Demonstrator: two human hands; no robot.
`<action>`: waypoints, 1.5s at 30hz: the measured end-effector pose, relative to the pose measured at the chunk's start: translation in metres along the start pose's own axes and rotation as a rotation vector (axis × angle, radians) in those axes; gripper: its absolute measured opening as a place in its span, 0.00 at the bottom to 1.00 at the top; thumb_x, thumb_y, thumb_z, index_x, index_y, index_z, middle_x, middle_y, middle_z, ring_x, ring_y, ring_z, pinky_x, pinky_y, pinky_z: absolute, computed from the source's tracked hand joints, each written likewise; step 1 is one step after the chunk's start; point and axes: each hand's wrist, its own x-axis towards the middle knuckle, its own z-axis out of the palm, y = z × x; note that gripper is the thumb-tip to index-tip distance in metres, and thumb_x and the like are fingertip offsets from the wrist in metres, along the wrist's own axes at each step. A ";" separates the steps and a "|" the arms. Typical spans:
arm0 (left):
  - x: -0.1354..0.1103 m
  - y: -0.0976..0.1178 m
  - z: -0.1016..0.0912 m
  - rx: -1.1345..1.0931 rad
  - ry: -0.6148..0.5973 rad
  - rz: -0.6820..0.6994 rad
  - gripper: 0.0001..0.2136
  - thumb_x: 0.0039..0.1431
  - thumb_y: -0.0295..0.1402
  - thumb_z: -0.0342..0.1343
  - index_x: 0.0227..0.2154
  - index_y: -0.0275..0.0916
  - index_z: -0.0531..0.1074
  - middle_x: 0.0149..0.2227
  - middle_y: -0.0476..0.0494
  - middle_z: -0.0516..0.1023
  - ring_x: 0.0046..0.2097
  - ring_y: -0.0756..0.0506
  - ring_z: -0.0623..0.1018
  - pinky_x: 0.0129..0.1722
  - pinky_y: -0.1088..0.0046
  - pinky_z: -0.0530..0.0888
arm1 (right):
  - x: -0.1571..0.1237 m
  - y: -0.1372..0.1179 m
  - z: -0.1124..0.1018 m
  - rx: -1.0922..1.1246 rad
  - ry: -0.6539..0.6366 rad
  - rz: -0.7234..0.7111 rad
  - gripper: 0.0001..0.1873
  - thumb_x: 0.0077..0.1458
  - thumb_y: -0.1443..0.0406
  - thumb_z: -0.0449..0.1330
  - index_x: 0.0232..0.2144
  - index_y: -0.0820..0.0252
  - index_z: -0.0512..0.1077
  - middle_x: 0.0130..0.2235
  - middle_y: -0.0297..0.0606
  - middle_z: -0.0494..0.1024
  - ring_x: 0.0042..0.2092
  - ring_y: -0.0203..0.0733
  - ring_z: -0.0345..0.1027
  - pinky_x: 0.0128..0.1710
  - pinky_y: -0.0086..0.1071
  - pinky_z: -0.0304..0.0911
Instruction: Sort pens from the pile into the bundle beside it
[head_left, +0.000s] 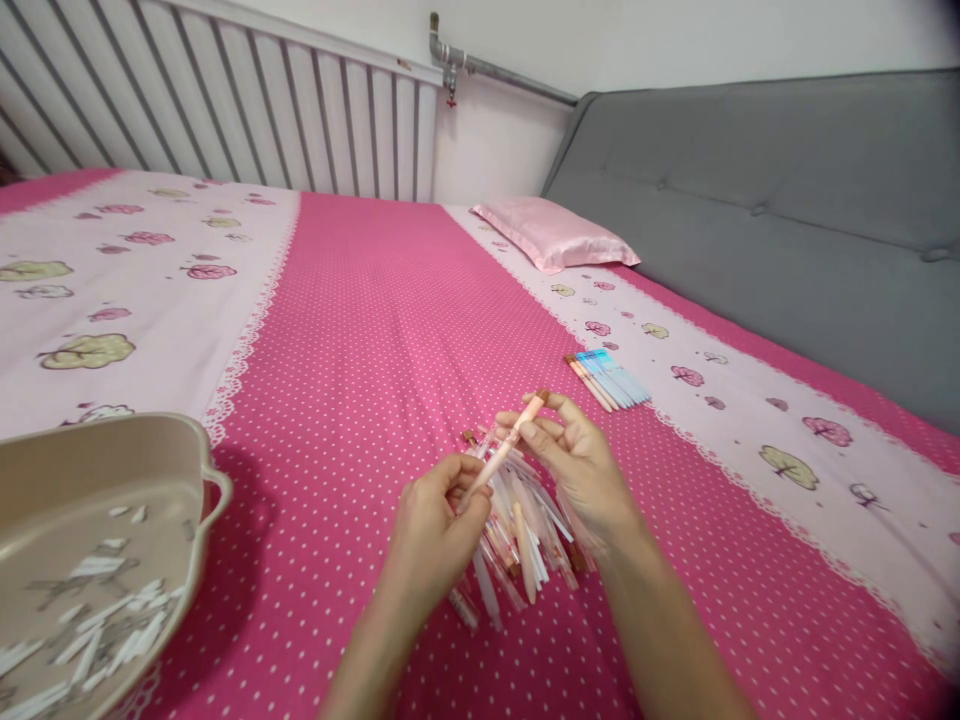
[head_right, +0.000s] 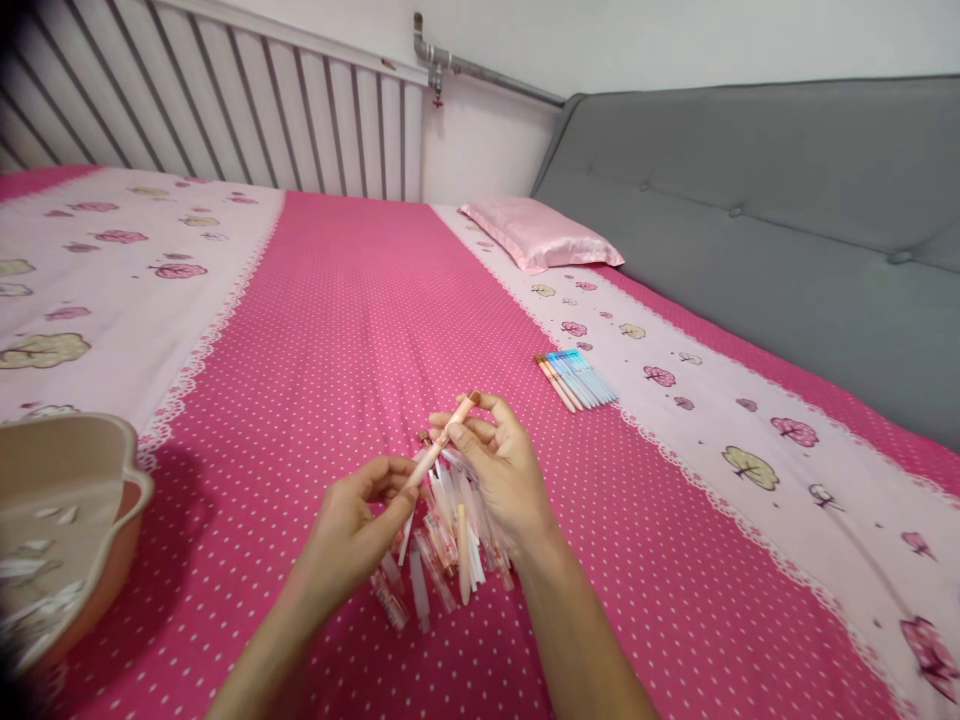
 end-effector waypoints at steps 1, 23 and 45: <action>0.000 0.000 0.000 -0.002 -0.002 -0.002 0.06 0.54 0.33 0.50 0.31 0.38 0.69 0.25 0.49 0.72 0.28 0.49 0.70 0.24 0.76 0.63 | 0.000 0.000 0.000 0.001 -0.003 -0.001 0.16 0.49 0.64 0.63 0.40 0.54 0.64 0.36 0.35 0.80 0.40 0.41 0.74 0.44 0.38 0.69; 0.000 0.002 0.000 -0.102 -0.046 -0.032 0.09 0.54 0.32 0.50 0.35 0.35 0.70 0.24 0.50 0.70 0.24 0.51 0.67 0.23 0.77 0.61 | -0.001 0.001 0.001 -0.010 -0.108 0.033 0.14 0.50 0.65 0.62 0.41 0.56 0.66 0.39 0.38 0.79 0.42 0.41 0.73 0.47 0.39 0.67; 0.001 0.007 0.001 -0.130 -0.050 0.013 0.09 0.51 0.30 0.54 0.36 0.34 0.72 0.28 0.47 0.76 0.30 0.50 0.72 0.30 0.75 0.69 | -0.001 0.001 0.000 -0.025 -0.042 0.045 0.17 0.43 0.63 0.68 0.37 0.58 0.69 0.30 0.33 0.78 0.35 0.36 0.74 0.40 0.30 0.67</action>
